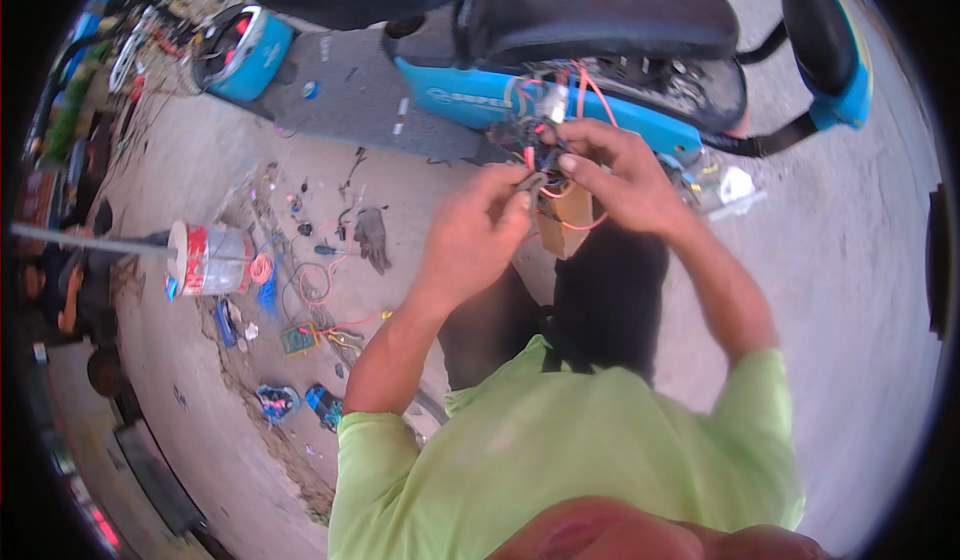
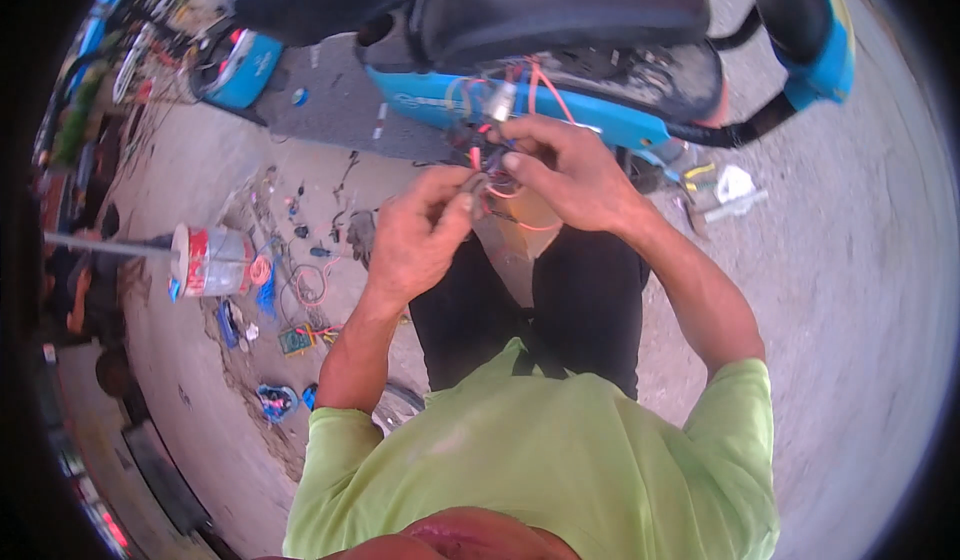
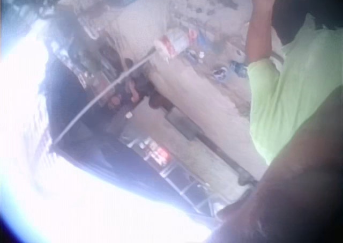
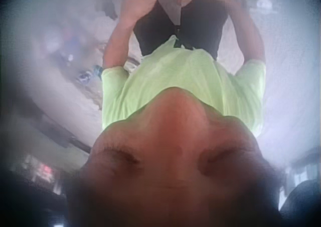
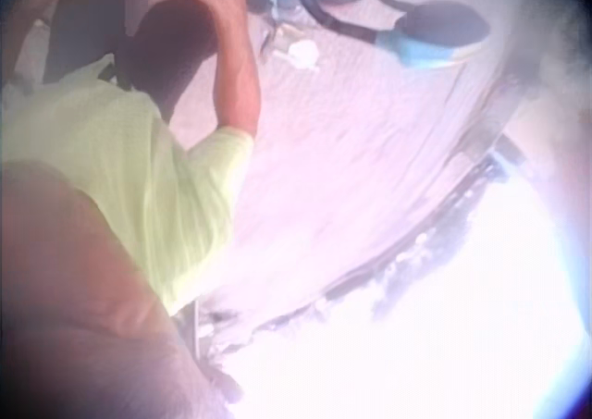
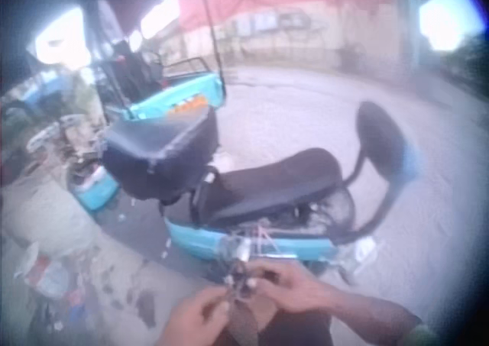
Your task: The person repairs the electrical wiring and body of an electric scooter using a screwdriver and tape. The person connects wires, applies tape to the connections, and secures a component inside the scooter body before closing the seat.
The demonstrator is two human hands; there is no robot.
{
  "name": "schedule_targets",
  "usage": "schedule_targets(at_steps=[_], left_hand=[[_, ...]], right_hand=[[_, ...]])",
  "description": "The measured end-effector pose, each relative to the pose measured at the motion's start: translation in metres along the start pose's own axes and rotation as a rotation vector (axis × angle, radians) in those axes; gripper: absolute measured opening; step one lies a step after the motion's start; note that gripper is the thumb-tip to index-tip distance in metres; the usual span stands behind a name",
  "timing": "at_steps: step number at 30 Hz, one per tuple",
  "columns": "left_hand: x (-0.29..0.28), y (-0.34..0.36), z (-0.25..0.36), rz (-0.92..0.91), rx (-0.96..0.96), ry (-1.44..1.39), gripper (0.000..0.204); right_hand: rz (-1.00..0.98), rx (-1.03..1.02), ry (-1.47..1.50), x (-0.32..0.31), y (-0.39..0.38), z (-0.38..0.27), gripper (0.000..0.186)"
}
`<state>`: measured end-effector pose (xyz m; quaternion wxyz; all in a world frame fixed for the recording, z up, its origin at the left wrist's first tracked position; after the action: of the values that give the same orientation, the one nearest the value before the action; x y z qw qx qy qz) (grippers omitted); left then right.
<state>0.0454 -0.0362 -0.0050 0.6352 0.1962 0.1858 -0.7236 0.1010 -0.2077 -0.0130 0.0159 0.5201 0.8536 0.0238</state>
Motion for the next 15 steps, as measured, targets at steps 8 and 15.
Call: schedule_targets(at_steps=[8,15], left_hand=[[0.012,0.001,-0.019,-0.052,0.046,-0.162,0.025],[0.016,-0.001,-0.032,-0.202,-0.083,-0.412,0.028]], right_hand=[[-0.004,0.05,0.066,-0.007,-0.004,0.006,0.031],[-0.05,0.0,0.116,-0.008,0.004,0.018,0.03]])
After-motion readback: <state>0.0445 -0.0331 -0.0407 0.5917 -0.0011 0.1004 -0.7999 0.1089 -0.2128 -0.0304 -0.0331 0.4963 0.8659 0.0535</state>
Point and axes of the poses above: each hand's wrist, its own y-axis towards the middle knuckle, its own x-axis out of the palm, z = x × y, the point moved 8 cm from there along y, towards the middle knuckle, and after that the axes turned 13 degrees about y, right-handed, at the moved point
